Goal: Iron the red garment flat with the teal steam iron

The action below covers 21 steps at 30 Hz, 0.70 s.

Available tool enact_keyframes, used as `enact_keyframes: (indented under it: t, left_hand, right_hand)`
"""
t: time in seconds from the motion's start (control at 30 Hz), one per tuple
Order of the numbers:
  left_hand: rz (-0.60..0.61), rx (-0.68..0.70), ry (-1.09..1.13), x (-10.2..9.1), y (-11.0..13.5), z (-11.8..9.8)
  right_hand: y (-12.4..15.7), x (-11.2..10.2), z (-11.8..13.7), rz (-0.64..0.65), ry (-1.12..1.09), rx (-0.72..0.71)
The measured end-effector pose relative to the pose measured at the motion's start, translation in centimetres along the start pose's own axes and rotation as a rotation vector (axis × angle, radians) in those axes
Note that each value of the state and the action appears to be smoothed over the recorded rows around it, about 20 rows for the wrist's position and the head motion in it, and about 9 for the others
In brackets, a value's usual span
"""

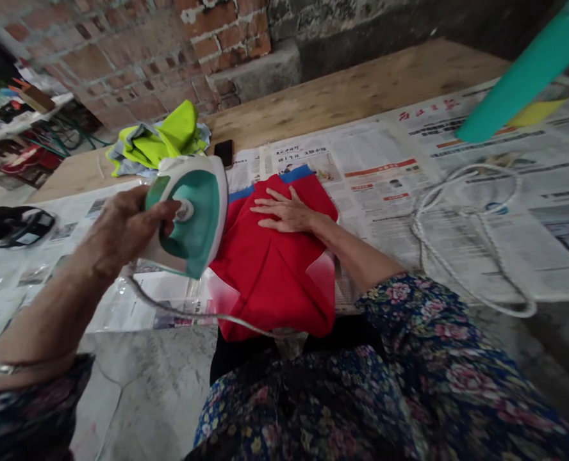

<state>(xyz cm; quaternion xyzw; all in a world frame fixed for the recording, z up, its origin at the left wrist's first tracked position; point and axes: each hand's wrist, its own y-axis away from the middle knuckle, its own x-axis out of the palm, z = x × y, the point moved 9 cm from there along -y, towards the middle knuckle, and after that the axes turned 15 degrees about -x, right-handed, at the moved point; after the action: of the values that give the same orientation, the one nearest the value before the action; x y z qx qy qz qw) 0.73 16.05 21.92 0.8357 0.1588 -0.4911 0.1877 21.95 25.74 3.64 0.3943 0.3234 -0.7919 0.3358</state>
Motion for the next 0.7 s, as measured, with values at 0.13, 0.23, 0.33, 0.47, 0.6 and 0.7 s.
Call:
enact_keyframes:
  t: [0.13, 0.23, 0.33, 0.47, 0.6, 0.7]
  left_hand:
    - [0.194, 0.165, -0.015, 3.0, 4.1, -0.3]
    - [0.344, 0.244, -0.049, 5.9, 5.8, -0.5]
    - [0.393, 0.264, -0.072, 7.1, 5.9, -0.1]
    - [0.386, 0.303, -0.124, 7.3, 5.4, 1.0]
    - [0.438, 0.364, -0.213, 8.1, 5.6, 2.3]
    - [0.528, 0.498, -0.248, 8.7, 6.9, 2.7]
  right_hand:
    - [0.3, -0.9, -1.1, -0.090, -0.079, 0.014]
    - [0.6, -1.7, -1.5, -0.131, -0.165, -0.043]
    - [0.9, -2.5, -2.0, -0.175, -0.300, -0.088]
    - [1.1, -3.2, -3.6, -0.278, -0.563, -0.035]
    - [1.1, -3.5, -4.3, -0.332, -0.540, -0.005]
    - [1.0, -3.3, -3.7, -0.342, -0.475, -0.001]
